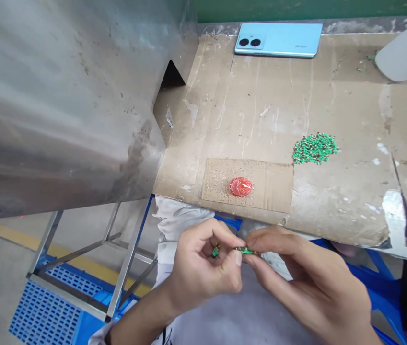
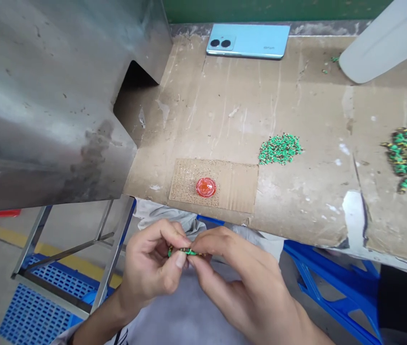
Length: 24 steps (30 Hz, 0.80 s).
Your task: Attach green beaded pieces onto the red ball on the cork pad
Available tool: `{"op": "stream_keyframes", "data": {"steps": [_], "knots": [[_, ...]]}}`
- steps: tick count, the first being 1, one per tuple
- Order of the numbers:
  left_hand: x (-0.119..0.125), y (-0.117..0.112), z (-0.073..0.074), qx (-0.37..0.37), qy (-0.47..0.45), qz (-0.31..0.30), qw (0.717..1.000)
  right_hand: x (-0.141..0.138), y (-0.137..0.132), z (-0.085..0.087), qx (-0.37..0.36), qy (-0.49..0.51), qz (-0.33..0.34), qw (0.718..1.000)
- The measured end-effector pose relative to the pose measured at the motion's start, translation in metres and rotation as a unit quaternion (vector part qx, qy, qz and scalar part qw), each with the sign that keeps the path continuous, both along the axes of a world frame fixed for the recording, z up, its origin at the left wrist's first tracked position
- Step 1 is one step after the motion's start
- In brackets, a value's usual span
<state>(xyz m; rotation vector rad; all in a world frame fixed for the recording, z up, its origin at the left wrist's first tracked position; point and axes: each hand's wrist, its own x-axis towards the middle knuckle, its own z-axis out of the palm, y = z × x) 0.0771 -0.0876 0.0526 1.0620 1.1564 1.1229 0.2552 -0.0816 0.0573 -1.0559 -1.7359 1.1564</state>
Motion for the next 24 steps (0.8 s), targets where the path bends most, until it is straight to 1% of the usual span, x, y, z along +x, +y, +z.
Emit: {"op": "stream_keyframes", "data": {"steps": [2,3,6,8,11,14,17,20,24], "knots": [[-0.004,-0.004,-0.001,0.000,-0.003,-0.021,1.000,0.001,0.000,0.001,-0.011,0.018,-0.004,1.000],[-0.006,-0.005,-0.002,0.012,-0.001,-0.030,0.999,0.002,0.000,0.001,-0.016,0.029,-0.004,0.999],[-0.013,-0.006,-0.008,0.088,0.001,-0.041,0.995,0.003,0.001,0.005,-0.028,0.058,-0.004,0.998],[-0.016,-0.003,-0.013,0.151,0.002,-0.039,0.988,0.002,0.001,0.008,-0.050,0.067,-0.012,0.996],[-0.017,0.001,-0.016,0.203,0.014,-0.034,0.979,0.000,0.002,0.012,-0.130,0.086,-0.029,0.987],[-0.018,0.004,-0.016,0.218,0.001,-0.043,0.975,-0.002,0.002,0.014,-0.235,0.137,-0.021,0.962],[-0.018,0.003,-0.015,0.225,-0.010,-0.056,0.973,-0.003,0.001,0.014,-0.299,0.183,-0.008,0.937],[-0.019,0.002,-0.015,0.226,-0.014,-0.066,0.972,-0.003,-0.001,0.012,-0.309,0.197,0.003,0.931],[-0.018,0.001,-0.016,0.222,-0.039,-0.067,0.972,-0.003,-0.006,0.008,-0.261,0.173,0.004,0.950]]}}
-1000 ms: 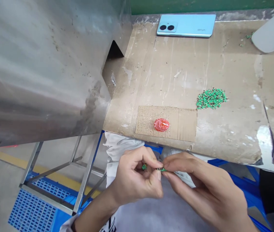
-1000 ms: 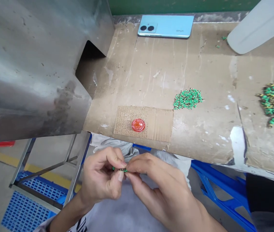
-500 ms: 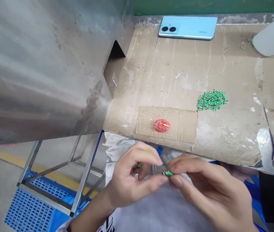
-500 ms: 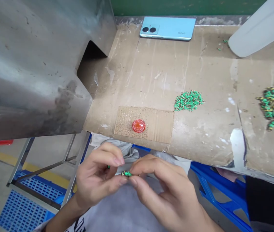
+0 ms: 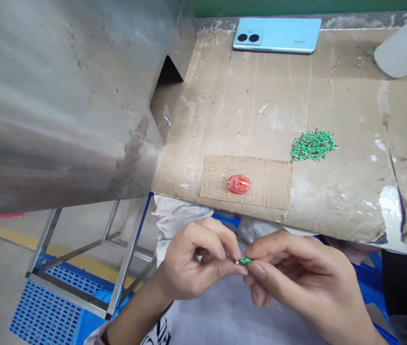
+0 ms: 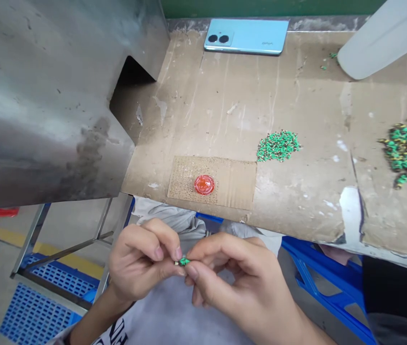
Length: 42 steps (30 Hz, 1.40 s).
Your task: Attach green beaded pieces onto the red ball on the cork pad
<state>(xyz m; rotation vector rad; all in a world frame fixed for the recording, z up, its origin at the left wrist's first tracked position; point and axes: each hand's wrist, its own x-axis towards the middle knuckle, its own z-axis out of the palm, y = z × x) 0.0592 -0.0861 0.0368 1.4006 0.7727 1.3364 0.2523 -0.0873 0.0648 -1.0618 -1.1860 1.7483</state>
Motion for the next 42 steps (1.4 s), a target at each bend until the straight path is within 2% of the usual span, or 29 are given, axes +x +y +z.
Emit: {"op": "stream_keyframes", "data": {"steps": [3,12,18,19,21,23,24,25,26,27,30,32,34,38,40,42], "knots": [[0.002,0.001,0.000,-0.008,-0.013,0.007,1.000,-0.001,-0.001,-0.001,0.033,-0.028,-0.002,0.999],[0.001,-0.002,-0.006,-0.010,0.010,0.022,1.000,-0.002,0.001,-0.001,0.042,-0.028,-0.006,0.999],[-0.009,-0.004,-0.008,0.008,0.117,-0.029,0.993,-0.008,-0.007,-0.006,-0.011,-0.037,0.025,0.999],[-0.007,-0.003,-0.010,0.019,0.112,-0.021,0.993,-0.009,-0.009,-0.009,-0.004,-0.021,0.023,1.000],[0.002,-0.002,-0.013,-0.008,0.056,0.006,0.998,-0.006,-0.009,-0.015,-0.028,-0.055,0.005,0.998],[0.013,-0.001,-0.013,-0.059,0.004,0.041,0.997,0.009,-0.003,-0.019,0.019,-0.110,-0.044,0.993],[0.019,-0.001,-0.011,-0.099,-0.017,0.055,0.993,0.021,0.003,-0.020,0.065,-0.157,-0.091,0.981],[0.022,-0.002,-0.009,-0.146,-0.039,0.065,0.986,0.037,0.012,-0.021,0.116,-0.214,-0.150,0.958],[0.024,-0.003,-0.006,-0.197,-0.067,0.067,0.976,0.054,0.022,-0.021,0.158,-0.285,-0.228,0.917],[0.025,-0.004,-0.004,-0.247,-0.102,0.063,0.961,0.074,0.033,-0.022,0.180,-0.362,-0.309,0.861],[0.017,-0.007,-0.001,-0.359,-0.213,0.021,0.908,0.126,0.062,-0.026,0.191,-0.426,-0.403,0.787],[0.010,-0.008,-0.002,-0.390,-0.250,-0.010,0.886,0.143,0.072,-0.029,0.199,-0.460,-0.430,0.751],[0.004,-0.007,-0.003,-0.404,-0.262,-0.037,0.875,0.143,0.076,-0.030,0.215,-0.484,-0.410,0.743],[0.000,-0.007,-0.001,-0.465,-0.276,-0.028,0.841,0.117,0.083,-0.035,0.255,-0.498,-0.269,0.784],[-0.001,-0.008,-0.003,-0.472,-0.274,-0.032,0.837,0.107,0.090,-0.038,0.265,-0.500,-0.212,0.797],[-0.002,-0.008,-0.006,-0.453,-0.277,-0.067,0.845,0.104,0.098,-0.041,0.270,-0.506,-0.178,0.799]]}}
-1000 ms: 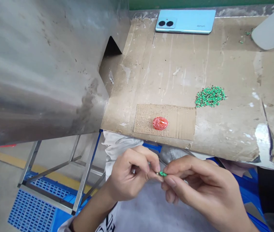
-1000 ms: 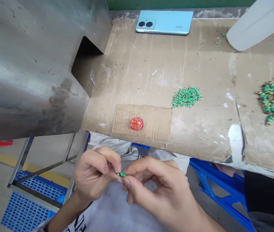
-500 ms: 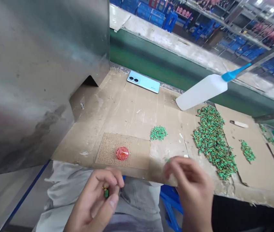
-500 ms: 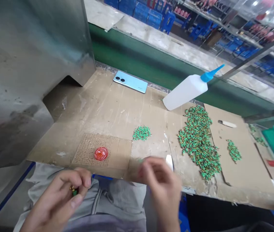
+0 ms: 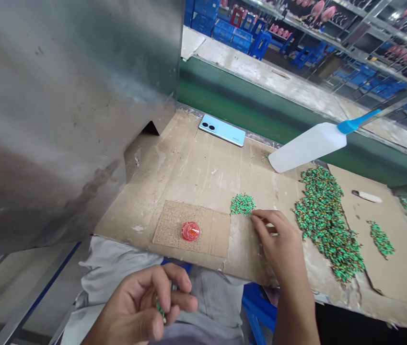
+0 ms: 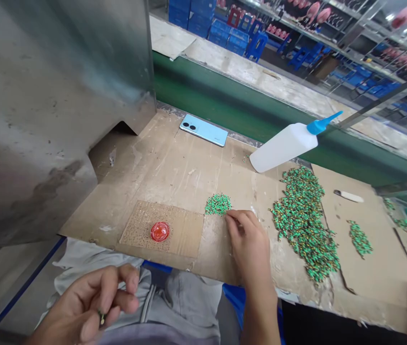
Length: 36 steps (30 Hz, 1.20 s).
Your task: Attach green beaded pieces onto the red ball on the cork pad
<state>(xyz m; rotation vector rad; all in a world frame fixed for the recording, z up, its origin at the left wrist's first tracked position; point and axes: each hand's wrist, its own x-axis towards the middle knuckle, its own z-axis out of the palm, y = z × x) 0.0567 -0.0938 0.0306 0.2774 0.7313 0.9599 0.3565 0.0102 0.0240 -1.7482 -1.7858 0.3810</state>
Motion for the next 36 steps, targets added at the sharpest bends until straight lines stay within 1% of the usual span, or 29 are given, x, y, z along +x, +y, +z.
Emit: {"op": "stream_keyframes", "data": {"steps": [2,4,10,13,17,20,23,25,26,27,28,30,31,33,36], "knots": [[-0.001,0.001,-0.003,0.032,-0.026,-0.018,0.999,0.001,0.006,-0.002,-0.010,-0.013,0.017,1.000],[0.001,0.004,-0.004,0.048,-0.037,-0.024,0.998,0.004,0.009,-0.003,-0.018,-0.025,0.029,0.999],[0.006,0.008,0.001,0.049,-0.026,-0.030,0.998,0.008,0.013,-0.002,-0.035,-0.035,0.044,0.998],[0.007,0.007,0.001,0.035,-0.028,-0.039,0.998,0.010,0.015,-0.005,-0.039,-0.018,0.044,0.998],[0.009,0.009,0.006,-0.019,0.012,-0.053,0.998,0.017,0.017,-0.008,-0.014,0.026,0.024,0.999],[0.011,0.010,0.008,-0.025,0.058,-0.056,0.996,0.015,0.008,-0.004,0.024,0.079,-0.002,0.997],[0.015,0.008,0.006,0.022,0.113,-0.086,0.990,-0.001,-0.014,0.007,0.030,0.137,0.002,0.990],[0.018,0.006,0.007,0.070,0.173,-0.116,0.976,-0.019,-0.033,0.017,-0.004,0.180,0.042,0.983],[0.021,0.006,0.008,0.095,0.215,-0.123,0.964,-0.029,-0.042,0.022,-0.031,0.210,0.070,0.975],[0.023,0.006,0.010,0.124,0.260,-0.121,0.950,-0.039,-0.050,0.026,-0.068,0.266,0.102,0.956],[0.026,0.006,0.012,0.151,0.307,-0.107,0.933,-0.048,-0.057,0.030,-0.099,0.314,0.125,0.936],[0.030,0.008,0.016,0.205,0.382,-0.068,0.898,-0.062,-0.067,0.035,-0.139,0.388,0.151,0.898],[0.032,0.009,0.017,0.227,0.407,-0.049,0.884,-0.067,-0.070,0.036,-0.147,0.406,0.157,0.888],[0.034,0.012,0.018,0.264,0.430,-0.021,0.863,-0.072,-0.074,0.035,-0.146,0.412,0.167,0.884],[0.035,0.014,0.019,0.299,0.432,-0.005,0.851,-0.074,-0.075,0.031,-0.134,0.382,0.190,0.894]]}}
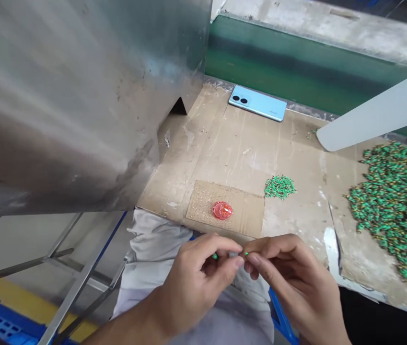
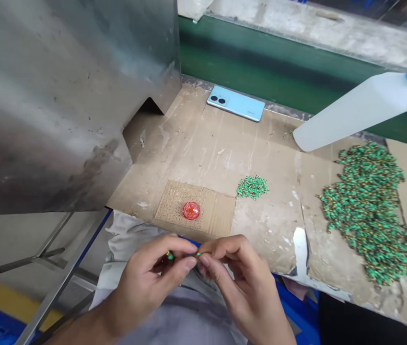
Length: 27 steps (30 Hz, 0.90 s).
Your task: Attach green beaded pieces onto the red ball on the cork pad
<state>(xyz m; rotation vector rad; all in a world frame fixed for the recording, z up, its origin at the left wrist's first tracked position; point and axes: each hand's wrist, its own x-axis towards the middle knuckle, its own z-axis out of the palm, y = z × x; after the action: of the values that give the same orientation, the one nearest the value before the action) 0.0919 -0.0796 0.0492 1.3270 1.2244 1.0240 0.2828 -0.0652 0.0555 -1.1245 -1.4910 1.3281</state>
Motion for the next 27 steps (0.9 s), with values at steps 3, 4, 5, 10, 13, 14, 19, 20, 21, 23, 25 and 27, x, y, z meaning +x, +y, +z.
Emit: {"op": "stream_keyframes", "data": {"steps": [3,4,5,10,13,14,19,20,21,23,25,27], "knots": [[-0.002,0.001,0.000,0.004,-0.004,-0.001,1.000,0.003,0.000,-0.003,0.023,-0.042,0.023,0.999],[-0.003,0.001,0.000,0.007,-0.003,-0.001,1.000,0.003,0.000,-0.004,0.029,-0.056,0.031,0.998],[-0.003,0.001,0.000,0.011,0.000,-0.001,1.000,0.004,0.000,-0.004,0.036,-0.068,0.038,0.996],[-0.006,-0.001,-0.002,-0.003,-0.020,0.002,1.000,0.004,0.000,-0.004,0.077,-0.108,0.059,0.989],[-0.006,-0.002,-0.005,-0.033,-0.055,0.012,0.998,-0.001,0.001,-0.003,0.095,-0.117,0.060,0.987],[-0.006,-0.003,-0.006,-0.034,-0.061,0.015,0.997,-0.003,0.002,-0.003,0.104,-0.121,0.059,0.985],[-0.007,-0.003,-0.009,-0.030,-0.068,0.029,0.997,-0.014,0.006,-0.003,0.156,-0.152,0.036,0.975],[-0.006,-0.003,-0.009,-0.029,-0.070,0.033,0.997,-0.016,0.007,-0.003,0.163,-0.155,0.034,0.974],[-0.006,-0.003,-0.009,-0.029,-0.073,0.036,0.996,-0.018,0.007,-0.004,0.168,-0.158,0.034,0.972],[-0.006,-0.003,-0.009,-0.032,-0.082,0.040,0.995,-0.019,0.010,-0.005,0.170,-0.162,0.041,0.971],[-0.007,-0.005,-0.009,-0.041,-0.089,0.042,0.994,-0.018,0.014,-0.006,0.164,-0.164,0.049,0.971],[-0.009,-0.007,-0.010,-0.052,-0.096,0.051,0.993,-0.015,0.021,-0.006,0.146,-0.178,0.045,0.972]]}}
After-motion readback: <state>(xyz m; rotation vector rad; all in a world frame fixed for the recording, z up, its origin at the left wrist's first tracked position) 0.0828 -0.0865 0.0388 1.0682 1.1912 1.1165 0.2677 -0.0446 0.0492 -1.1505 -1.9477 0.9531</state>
